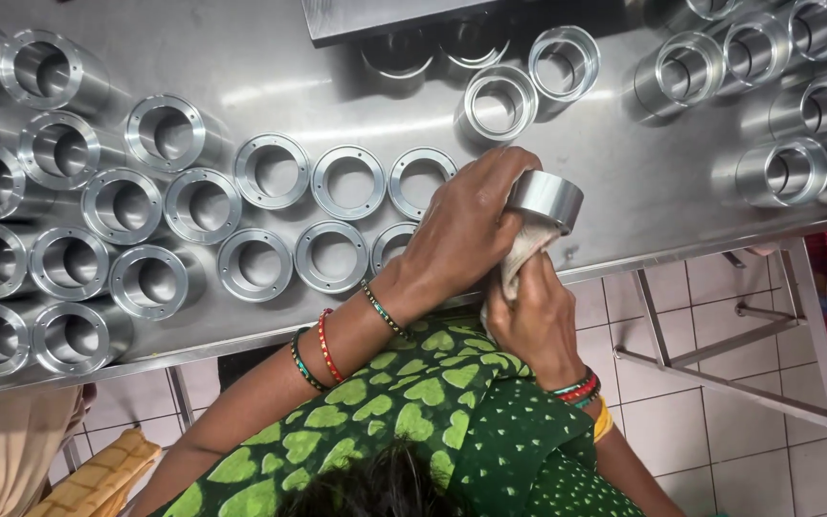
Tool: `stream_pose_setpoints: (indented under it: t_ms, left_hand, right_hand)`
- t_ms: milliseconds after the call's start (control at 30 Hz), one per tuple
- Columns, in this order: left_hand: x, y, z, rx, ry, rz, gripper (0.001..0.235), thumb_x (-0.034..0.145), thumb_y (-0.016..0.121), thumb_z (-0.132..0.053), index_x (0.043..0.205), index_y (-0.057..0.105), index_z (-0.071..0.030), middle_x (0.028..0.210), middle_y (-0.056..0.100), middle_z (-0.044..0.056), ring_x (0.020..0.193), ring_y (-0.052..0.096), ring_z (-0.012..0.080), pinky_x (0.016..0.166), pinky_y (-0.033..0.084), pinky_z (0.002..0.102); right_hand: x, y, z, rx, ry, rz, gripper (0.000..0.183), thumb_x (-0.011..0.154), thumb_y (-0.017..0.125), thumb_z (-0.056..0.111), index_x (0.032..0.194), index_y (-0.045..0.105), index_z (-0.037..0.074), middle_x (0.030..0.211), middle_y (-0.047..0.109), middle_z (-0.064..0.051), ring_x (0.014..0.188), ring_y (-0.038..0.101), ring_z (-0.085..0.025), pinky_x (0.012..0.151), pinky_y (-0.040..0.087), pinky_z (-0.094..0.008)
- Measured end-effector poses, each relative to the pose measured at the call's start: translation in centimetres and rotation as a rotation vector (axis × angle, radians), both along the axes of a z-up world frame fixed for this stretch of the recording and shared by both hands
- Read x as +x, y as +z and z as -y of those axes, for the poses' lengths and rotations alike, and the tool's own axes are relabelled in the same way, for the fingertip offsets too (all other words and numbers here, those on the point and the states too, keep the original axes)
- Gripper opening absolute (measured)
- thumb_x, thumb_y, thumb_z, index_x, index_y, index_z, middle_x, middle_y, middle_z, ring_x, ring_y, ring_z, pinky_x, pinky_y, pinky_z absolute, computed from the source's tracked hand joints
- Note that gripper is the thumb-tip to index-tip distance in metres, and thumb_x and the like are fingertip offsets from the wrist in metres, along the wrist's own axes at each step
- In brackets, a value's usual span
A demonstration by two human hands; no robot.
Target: The recorder uses a white cloth to wipe down and clean metal ring components on a fabrication table.
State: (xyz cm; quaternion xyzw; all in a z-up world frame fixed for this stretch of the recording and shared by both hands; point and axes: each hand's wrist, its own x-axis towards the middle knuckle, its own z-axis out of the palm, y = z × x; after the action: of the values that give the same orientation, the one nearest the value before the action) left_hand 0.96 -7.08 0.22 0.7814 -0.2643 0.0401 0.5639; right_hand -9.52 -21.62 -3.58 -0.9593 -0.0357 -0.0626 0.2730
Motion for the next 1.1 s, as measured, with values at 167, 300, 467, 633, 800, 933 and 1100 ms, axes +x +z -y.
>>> stream_pose_setpoints:
  t_ms: [167, 300, 467, 633, 800, 933, 1100]
  left_hand:
    - [-0.2, 0.2, -0.6, 0.007, 0.023, -0.004, 0.043, 0.082, 0.066, 0.006, 0.122, 0.053, -0.004, 0.112, 0.064, 0.016, 0.102, 0.068, 0.0359, 0.086, 0.055, 0.047]
    - [-0.2, 0.8, -1.1, 0.002, 0.036, -0.066, 0.042, 0.082, 0.067, 0.006, 0.121, 0.053, -0.004, 0.108, 0.064, 0.014, 0.093, 0.07, 0.0331, 0.078, 0.056, 0.045]
    - [0.2, 0.9, -1.4, -0.033, 0.059, -0.021, 0.047, 0.082, 0.067, 0.006, 0.123, 0.048, -0.006, 0.108, 0.066, 0.016, 0.094, 0.071, 0.0351, 0.076, 0.056, 0.044]
    - [1.0, -1.0, -1.0, 0.093, -0.009, -0.025, 0.05, 0.087, 0.066, 0.004, 0.128, 0.04, -0.006, 0.093, 0.065, 0.014, 0.084, 0.069, 0.0355, 0.071, 0.053, 0.047]
    - [1.0, -0.9, -0.2, 0.394, -0.17, 0.232, 0.024, 0.084, 0.069, -0.004, 0.107, 0.059, -0.004, 0.092, 0.065, 0.011, 0.089, 0.065, 0.0309, 0.071, 0.053, 0.045]
    - [1.4, -0.7, 0.2, 0.597, -0.195, 0.31, 0.002, 0.083, 0.068, -0.004, 0.085, 0.068, -0.004, 0.094, 0.065, 0.01, 0.102, 0.061, 0.0266, 0.079, 0.052, 0.042]
    - [3.5, -1.3, 1.1, 0.638, -0.104, 0.364, 0.024, 0.066, 0.065, 0.008, 0.085, 0.074, -0.004, 0.101, 0.067, 0.011, 0.108, 0.055, 0.0259, 0.082, 0.047, 0.042]
  right_hand:
    - [0.1, 7.5, -0.6, 0.032, 0.05, -0.201, 0.033, 0.082, 0.067, 0.005, 0.114, 0.061, -0.002, 0.092, 0.066, -0.021, 0.074, 0.068, -0.04, 0.065, 0.054, -0.049]
    - [-0.6, 8.5, 0.9, 0.062, 0.139, -0.412, 0.033, 0.079, 0.065, 0.004, 0.111, 0.066, 0.0, 0.087, 0.069, -0.018, 0.069, 0.071, -0.033, 0.063, 0.056, -0.045]
    - [-0.2, 7.6, 3.9, 0.051, 0.015, -0.349, 0.028, 0.084, 0.067, 0.006, 0.111, 0.067, 0.0, 0.09, 0.073, -0.016, 0.071, 0.074, -0.028, 0.064, 0.058, -0.041]
    - [0.8, 9.0, 5.5, 0.044, -0.116, -0.189, 0.028, 0.092, 0.068, 0.007, 0.119, 0.067, 0.001, 0.092, 0.073, -0.017, 0.079, 0.075, -0.028, 0.069, 0.056, -0.04]
    - [1.4, 9.4, 5.8, 0.06, -0.185, -0.086, 0.028, 0.094, 0.068, 0.007, 0.122, 0.068, 0.002, 0.1, 0.075, -0.017, 0.089, 0.076, -0.026, 0.075, 0.056, -0.038]
    - [1.6, 9.0, 5.8, 0.073, -0.197, -0.099, 0.027, 0.094, 0.068, 0.008, 0.12, 0.068, 0.002, 0.099, 0.075, -0.016, 0.087, 0.075, -0.025, 0.073, 0.055, -0.037]
    - [2.7, 8.5, 5.5, 0.126, -0.204, -0.139, 0.026, 0.096, 0.07, 0.012, 0.119, 0.067, 0.002, 0.094, 0.075, -0.015, 0.083, 0.075, -0.024, 0.07, 0.054, -0.037]
